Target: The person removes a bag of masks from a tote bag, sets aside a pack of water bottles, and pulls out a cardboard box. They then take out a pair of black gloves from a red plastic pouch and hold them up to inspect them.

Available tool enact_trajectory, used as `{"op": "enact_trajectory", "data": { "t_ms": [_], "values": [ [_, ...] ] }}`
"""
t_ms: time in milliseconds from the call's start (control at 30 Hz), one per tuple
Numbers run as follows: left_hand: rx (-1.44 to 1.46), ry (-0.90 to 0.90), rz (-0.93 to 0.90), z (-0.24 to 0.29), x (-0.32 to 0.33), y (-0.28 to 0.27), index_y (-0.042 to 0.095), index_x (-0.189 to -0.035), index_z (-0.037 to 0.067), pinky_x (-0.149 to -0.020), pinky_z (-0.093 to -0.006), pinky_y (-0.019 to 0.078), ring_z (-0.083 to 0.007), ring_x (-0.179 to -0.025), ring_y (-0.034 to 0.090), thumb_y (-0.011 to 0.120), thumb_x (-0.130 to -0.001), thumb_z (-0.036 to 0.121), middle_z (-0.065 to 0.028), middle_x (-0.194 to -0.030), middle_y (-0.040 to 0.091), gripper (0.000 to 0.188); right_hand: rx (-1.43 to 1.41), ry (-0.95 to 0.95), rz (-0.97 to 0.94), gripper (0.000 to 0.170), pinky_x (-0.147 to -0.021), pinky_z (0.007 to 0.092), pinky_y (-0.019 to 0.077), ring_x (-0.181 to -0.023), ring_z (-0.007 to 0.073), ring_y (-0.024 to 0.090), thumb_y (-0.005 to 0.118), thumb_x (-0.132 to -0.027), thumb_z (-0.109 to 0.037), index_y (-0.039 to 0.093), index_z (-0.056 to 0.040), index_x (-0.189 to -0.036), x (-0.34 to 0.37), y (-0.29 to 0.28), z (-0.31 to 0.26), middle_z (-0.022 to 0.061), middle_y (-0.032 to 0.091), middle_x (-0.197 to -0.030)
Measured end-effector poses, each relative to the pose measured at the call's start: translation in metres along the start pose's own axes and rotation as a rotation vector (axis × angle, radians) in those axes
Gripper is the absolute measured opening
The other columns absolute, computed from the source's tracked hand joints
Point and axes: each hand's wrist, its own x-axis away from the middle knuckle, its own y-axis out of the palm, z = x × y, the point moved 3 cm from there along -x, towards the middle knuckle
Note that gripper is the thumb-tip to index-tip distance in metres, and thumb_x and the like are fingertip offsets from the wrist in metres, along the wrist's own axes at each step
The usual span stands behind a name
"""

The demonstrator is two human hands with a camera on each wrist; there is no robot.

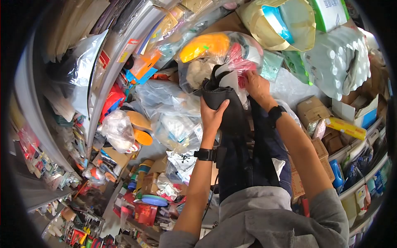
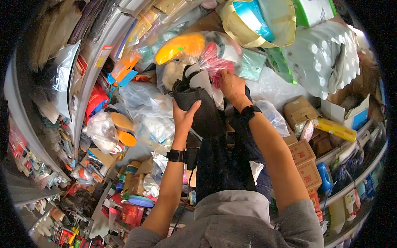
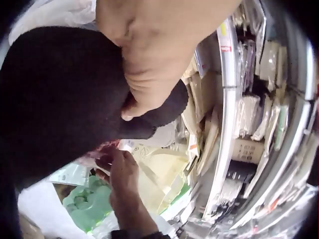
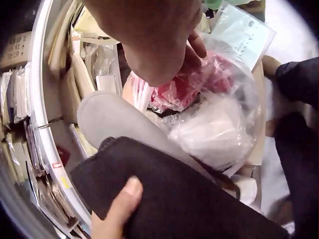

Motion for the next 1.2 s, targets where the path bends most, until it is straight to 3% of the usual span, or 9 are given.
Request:
{"op": "enact_trajectory", "data": {
  "t_ms": [67, 167, 333, 467, 500, 700, 833, 1067, 1200],
  "values": [
    [-0.392, 0.283, 0.132, 0.01, 0.003, -0.001, 0.043, -0.134, 0.0, -0.09, -0.0388, 0.0463, -0.0317, -0.108, 0.057, 0.082, -0.07, 0.017, -0.0185, -0.121, 0.055, 0.077, -0.026, -0.029, 0.045, 0.022, -0.066, 0.0471, 0.051, -0.079, 0.0362, 0.065, 0.053, -0.092, -0.03, 0.055, -0.0088, -0.096, 0.0, -0.001, 0.003, 0.0136, 0.063, -0.097],
    [-0.929, 0.263, -0.075, 0.037, 0.009, 0.004, 0.04, -0.142, 0.021, -0.085, -0.0452, 0.0455, -0.0354, -0.101, 0.055, 0.081, -0.063, 0.008, -0.0137, -0.107, 0.051, 0.09, -0.15, -0.073, 0.064, 0.02, -0.065, 0.0466, 0.0505, -0.08, 0.0372, 0.063, 0.051, -0.093, -0.027, 0.053, -0.0079, -0.094, 0.003, -0.013, 0.003, 0.0151, 0.062, -0.095],
    [-1.301, 0.349, -0.252, 0.03, 0.006, 0.02, 0.041, -0.141, 0.024, -0.082, -0.0425, 0.0457, -0.0313, -0.096, 0.056, 0.082, -0.062, 0.013, -0.011, -0.106, 0.05, 0.09, -0.177, -0.096, 0.021, 0.019, -0.07, 0.0484, 0.05, -0.083, 0.0394, 0.062, 0.053, -0.091, -0.024, 0.05, -0.0067, -0.099, 0.006, -0.015, 0.007, 0.0152, 0.062, -0.095],
    [-1.349, 0.432, -0.281, 0.031, -0.011, 0.046, 0.045, -0.138, 0.018, -0.081, -0.0406, 0.0451, -0.03, -0.093, 0.056, 0.081, -0.063, 0.014, -0.012, -0.105, 0.051, 0.083, -0.152, -0.192, 0.054, 0.018, -0.069, 0.0472, 0.0505, -0.081, 0.038, 0.062, 0.056, -0.089, -0.021, 0.049, -0.006, -0.097, 0.006, -0.014, 0.012, 0.0151, 0.061, -0.091],
    [-1.336, 0.477, -0.277, 0.029, -0.017, 0.052, 0.048, -0.133, 0.014, -0.08, -0.0406, 0.0445, -0.0303, -0.09, 0.057, 0.077, -0.066, 0.013, -0.0138, -0.104, 0.052, 0.073, -0.152, -0.189, 0.053, 0.018, -0.069, 0.0472, 0.0505, -0.081, 0.038, 0.062, 0.056, -0.089, -0.021, 0.049, -0.006, -0.097, 0.005, -0.015, 0.014, 0.0151, 0.061, -0.091],
    [-1.349, 0.437, -0.2, 0.019, -0.062, 0.077, 0.055, -0.123, 0.012, -0.076, -0.0418, 0.0464, -0.0321, -0.086, 0.06, 0.068, -0.071, 0.008, -0.0164, -0.102, 0.055, 0.054, -0.12, -0.352, 0.085, 0.018, -0.066, 0.0445, 0.0517, -0.08, 0.0341, 0.063, 0.058, -0.085, -0.017, 0.05, -0.0059, -0.096, 0.003, -0.023, 0.017, 0.0123, 0.06, -0.086],
    [-1.225, 0.296, -0.227, 0.025, -0.083, 0.073, 0.056, -0.123, 0.015, -0.079, -0.043, 0.052, -0.0361, -0.093, 0.062, 0.079, -0.066, 0.016, -0.0164, -0.103, 0.058, 0.062, -0.08, -0.238, 0.112, 0.02, -0.065, 0.0444, 0.0518, -0.08, 0.0327, 0.064, 0.059, -0.083, -0.019, 0.053, -0.007, -0.098, -0.008, -0.014, 0.017, 0.0111, 0.061, -0.088],
    [-1.196, 0.159, -0.258, 0.034, -0.09, 0.067, 0.055, -0.13, 0.019, -0.082, -0.0441, 0.0509, -0.0365, -0.098, 0.061, 0.079, -0.069, 0.022, -0.016, -0.109, 0.059, 0.065, -0.081, 0.085, 0.11, 0.024, -0.063, 0.0463, 0.0518, -0.077, 0.0336, 0.065, 0.059, -0.083, -0.025, 0.055, -0.0104, -0.101, -0.027, -0.004, 0.014, 0.0098, 0.064, -0.094],
    [-1.184, 0.155, -0.248, 0.035, -0.092, 0.065, 0.054, -0.131, 0.02, -0.084, -0.0437, 0.0502, -0.0364, -0.101, 0.06, 0.079, -0.07, 0.023, -0.0156, -0.108, 0.059, 0.066, -0.036, 0.031, 0.087, 0.024, -0.064, 0.0456, 0.052, -0.079, 0.0332, 0.065, 0.059, -0.084, -0.025, 0.055, -0.0108, -0.103, -0.025, -0.008, 0.018, 0.0104, 0.064, -0.094]
  ]
}}
